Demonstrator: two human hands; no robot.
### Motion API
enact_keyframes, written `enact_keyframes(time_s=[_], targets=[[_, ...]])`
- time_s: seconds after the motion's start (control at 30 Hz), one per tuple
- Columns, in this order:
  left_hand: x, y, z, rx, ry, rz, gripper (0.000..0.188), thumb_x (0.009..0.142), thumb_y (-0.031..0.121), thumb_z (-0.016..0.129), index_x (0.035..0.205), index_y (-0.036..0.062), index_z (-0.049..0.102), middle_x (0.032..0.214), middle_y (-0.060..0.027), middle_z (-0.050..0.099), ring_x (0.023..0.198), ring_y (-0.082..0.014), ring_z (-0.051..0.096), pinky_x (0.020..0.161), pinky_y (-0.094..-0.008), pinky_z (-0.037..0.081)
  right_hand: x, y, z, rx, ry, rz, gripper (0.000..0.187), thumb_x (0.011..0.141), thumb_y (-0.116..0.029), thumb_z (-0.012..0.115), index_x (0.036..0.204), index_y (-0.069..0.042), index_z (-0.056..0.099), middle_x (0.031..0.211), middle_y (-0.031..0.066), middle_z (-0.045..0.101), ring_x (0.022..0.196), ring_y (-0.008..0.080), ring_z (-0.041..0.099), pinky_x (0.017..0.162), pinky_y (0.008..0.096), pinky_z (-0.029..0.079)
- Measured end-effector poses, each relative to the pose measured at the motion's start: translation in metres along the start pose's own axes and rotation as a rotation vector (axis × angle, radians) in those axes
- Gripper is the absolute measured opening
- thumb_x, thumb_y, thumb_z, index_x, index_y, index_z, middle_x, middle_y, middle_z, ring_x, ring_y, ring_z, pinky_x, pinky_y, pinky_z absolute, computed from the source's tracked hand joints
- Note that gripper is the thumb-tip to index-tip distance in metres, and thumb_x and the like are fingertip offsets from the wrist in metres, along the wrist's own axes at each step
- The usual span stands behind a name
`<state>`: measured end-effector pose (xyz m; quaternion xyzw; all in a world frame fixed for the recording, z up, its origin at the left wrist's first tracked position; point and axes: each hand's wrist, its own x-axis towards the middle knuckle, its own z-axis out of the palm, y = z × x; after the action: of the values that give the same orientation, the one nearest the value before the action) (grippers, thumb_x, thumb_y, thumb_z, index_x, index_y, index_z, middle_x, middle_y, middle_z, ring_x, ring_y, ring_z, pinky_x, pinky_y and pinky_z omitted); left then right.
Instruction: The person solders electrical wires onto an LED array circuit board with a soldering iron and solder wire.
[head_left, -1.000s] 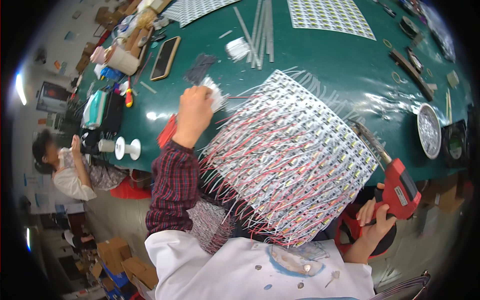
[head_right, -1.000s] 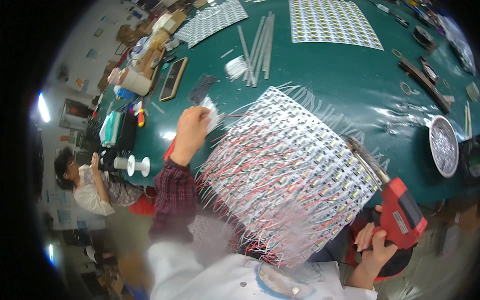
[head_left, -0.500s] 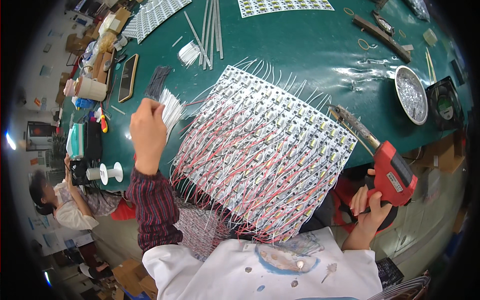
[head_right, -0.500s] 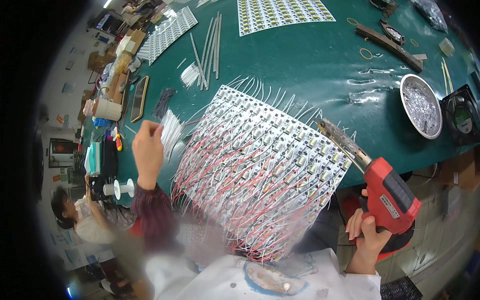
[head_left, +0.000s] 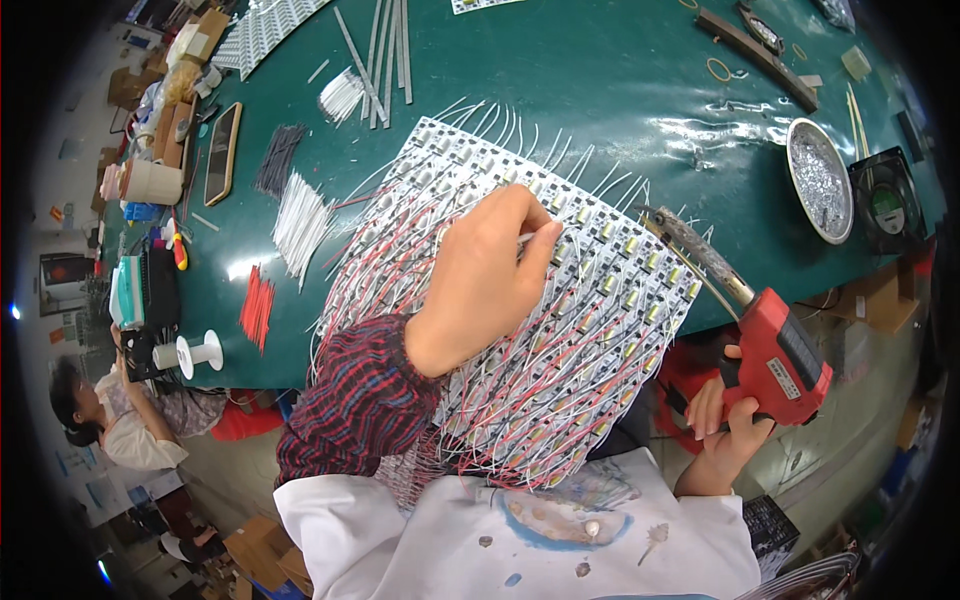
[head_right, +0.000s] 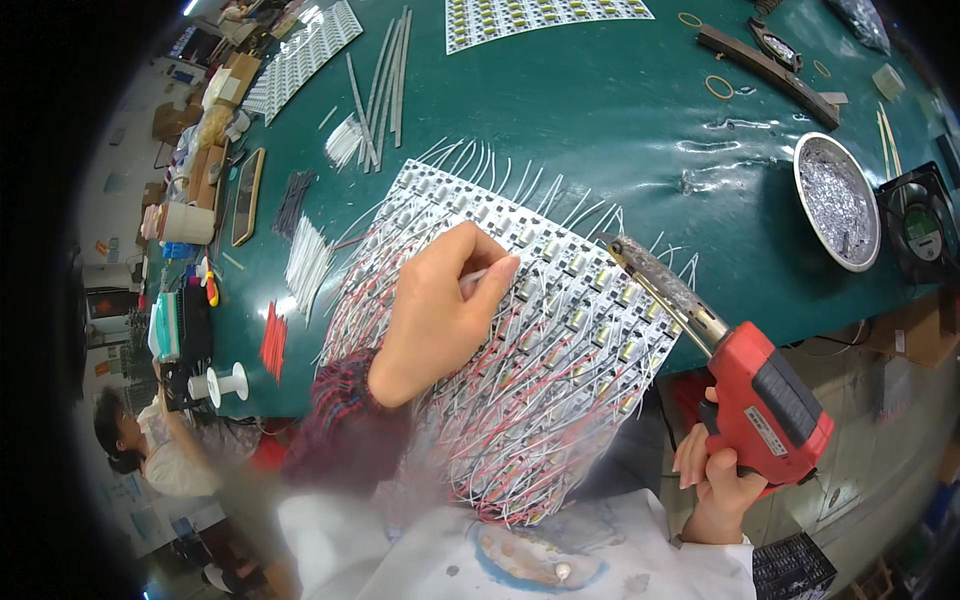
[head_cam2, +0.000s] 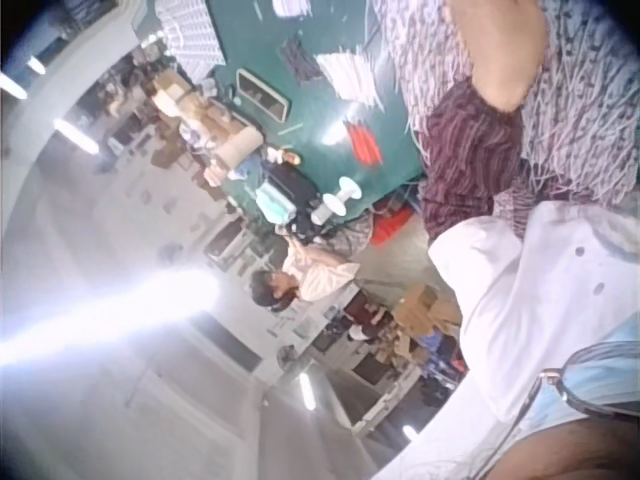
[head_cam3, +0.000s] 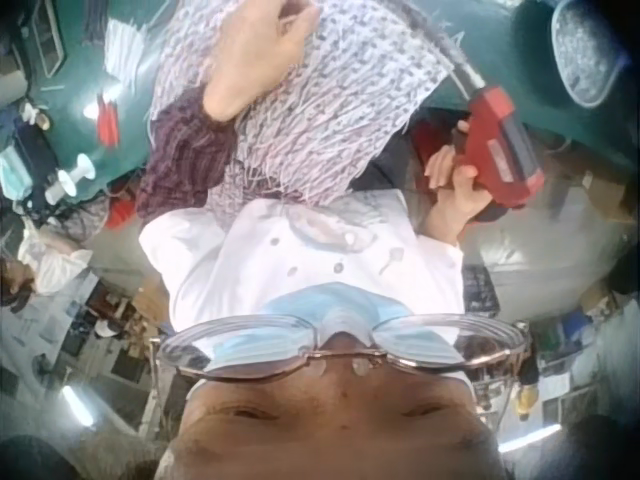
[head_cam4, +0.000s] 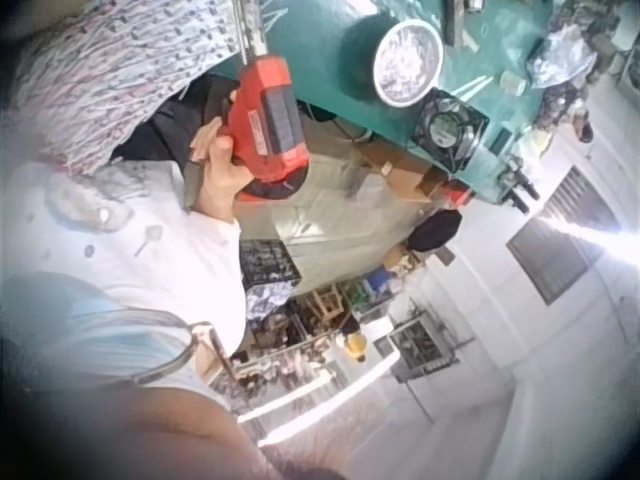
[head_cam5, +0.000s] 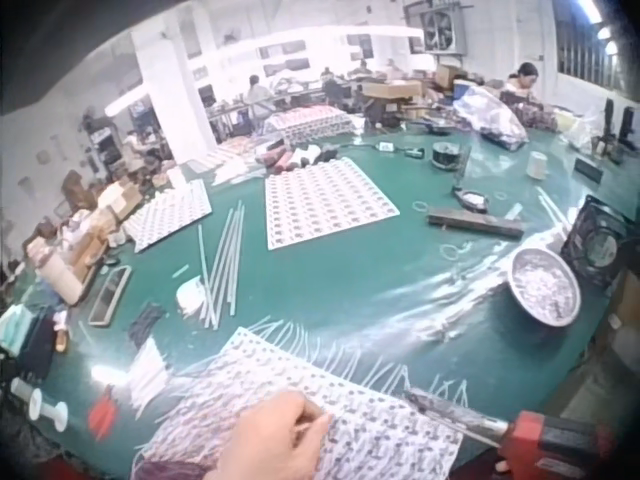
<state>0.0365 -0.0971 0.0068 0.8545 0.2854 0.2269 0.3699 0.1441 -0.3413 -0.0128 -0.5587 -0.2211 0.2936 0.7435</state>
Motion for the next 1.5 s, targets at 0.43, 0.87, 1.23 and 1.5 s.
enact_keyframes(time_s=[0.43,0.87,1.23,1.5], targets=[[-0.008,-0.006,0.010,0.264,0.133,0.053,0.014,0.076,0.008,0.062,0.072,0.0028,0.049,0.064,-0.0096,0.054,0.052,-0.0239,0.052,0.047,-0.0342,0.040,0.003,-0.003,0.027,0.025,0.103,0.129,0.068,0.072,-0.045,0.068,0.105,0.011,0.047,0.051,0.0033,0.045,0.038,0.0127,0.039,0.041,0.0235,0.033],[-0.006,-0.008,0.010,0.206,0.114,0.018,0.014,0.075,0.006,0.061,0.072,0.0034,0.047,0.062,-0.0106,0.052,0.052,-0.0270,0.053,0.046,-0.0364,0.041,0.016,0.011,0.024,-0.135,0.004,0.095,0.069,0.074,-0.049,0.062,0.103,0.010,0.043,0.044,0.0007,0.041,0.033,0.0102,0.039,0.035,0.0222,0.034],[-0.003,-0.007,0.007,0.172,0.097,-0.015,0.013,0.076,0.007,0.060,0.073,0.0023,0.048,0.062,-0.0131,0.054,0.052,-0.0302,0.054,0.047,-0.0386,0.041,0.014,0.014,0.016,-0.075,-0.075,0.167,0.071,0.077,-0.039,0.065,0.120,0.008,0.035,0.053,0.0024,0.046,0.040,0.0109,0.044,0.039,0.0249,0.038],[-0.003,-0.007,0.006,0.181,0.098,-0.041,0.013,0.076,0.007,0.063,0.073,-0.0003,0.052,0.063,-0.0100,0.056,0.053,-0.0208,0.054,0.050,-0.0305,0.041,0.010,0.011,0.013,-0.083,-0.074,0.193,0.060,0.077,-0.039,0.066,0.110,0.004,0.041,0.059,0.0038,0.049,0.048,0.0148,0.046,0.046,0.0297,0.039]])
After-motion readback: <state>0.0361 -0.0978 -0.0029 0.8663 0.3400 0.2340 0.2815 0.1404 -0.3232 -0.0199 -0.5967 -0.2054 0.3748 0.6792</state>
